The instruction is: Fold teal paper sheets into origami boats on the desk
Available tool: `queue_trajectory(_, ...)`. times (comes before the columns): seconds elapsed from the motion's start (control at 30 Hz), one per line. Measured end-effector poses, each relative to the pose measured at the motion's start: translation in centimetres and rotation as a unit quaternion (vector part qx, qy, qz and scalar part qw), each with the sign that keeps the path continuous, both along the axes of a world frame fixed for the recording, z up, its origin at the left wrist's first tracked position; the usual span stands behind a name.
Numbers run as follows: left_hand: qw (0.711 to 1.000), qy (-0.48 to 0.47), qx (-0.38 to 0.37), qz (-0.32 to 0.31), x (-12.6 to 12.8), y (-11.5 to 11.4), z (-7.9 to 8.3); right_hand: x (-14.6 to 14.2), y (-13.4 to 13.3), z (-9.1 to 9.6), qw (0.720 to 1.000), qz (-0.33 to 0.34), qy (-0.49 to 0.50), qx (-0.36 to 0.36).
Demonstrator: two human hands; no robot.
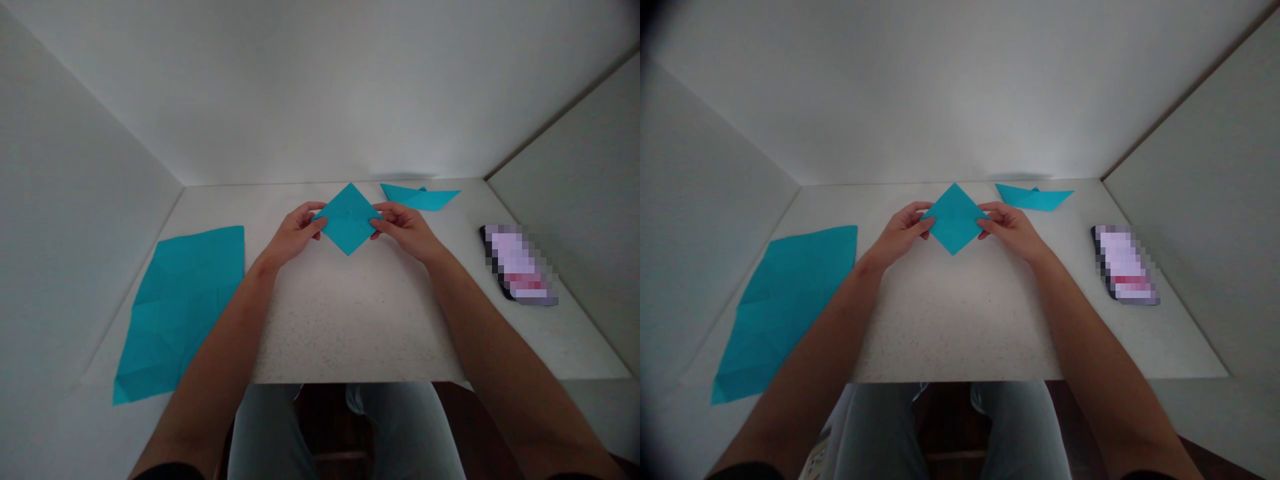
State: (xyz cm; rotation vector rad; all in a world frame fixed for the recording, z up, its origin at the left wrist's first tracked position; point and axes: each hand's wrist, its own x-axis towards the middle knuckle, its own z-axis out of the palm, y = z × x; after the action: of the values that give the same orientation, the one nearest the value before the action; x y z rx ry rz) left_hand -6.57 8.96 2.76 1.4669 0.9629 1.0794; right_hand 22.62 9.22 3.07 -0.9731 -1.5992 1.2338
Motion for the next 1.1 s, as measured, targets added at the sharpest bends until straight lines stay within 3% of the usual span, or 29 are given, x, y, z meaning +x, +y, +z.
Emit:
queue_trajectory(0.3,1.000,-0.004,-0.017,0.000,0.0,-0.7,1.0,0.3,-0.3,0.6,1.000,-0.023,-0.013,0.000)
queue_trajectory(0.67,0.998,0.062,0.025,-0.003,-0.1,-0.5,-0.1,0.0,0.3,-0.4,0.998,-0.048,-0.008,0.045)
queue_trajectory(0.8,0.993,0.110,0.020,-0.045,0.2,-1.3,0.6,-0.3,0.1,-0.3,0.997,-0.049,-0.014,0.056)
queue_trajectory(0.93,0.988,0.075,-0.009,-0.132,1.3,-2.3,0.8,-1.1,-0.6,-0.1,0.996,-0.034,-0.031,0.083)
queue_trajectory(1.1,0.992,0.036,0.019,-0.121,2.3,-2.7,0.0,-2.3,-1.5,-0.1,0.992,0.000,-0.026,0.124)
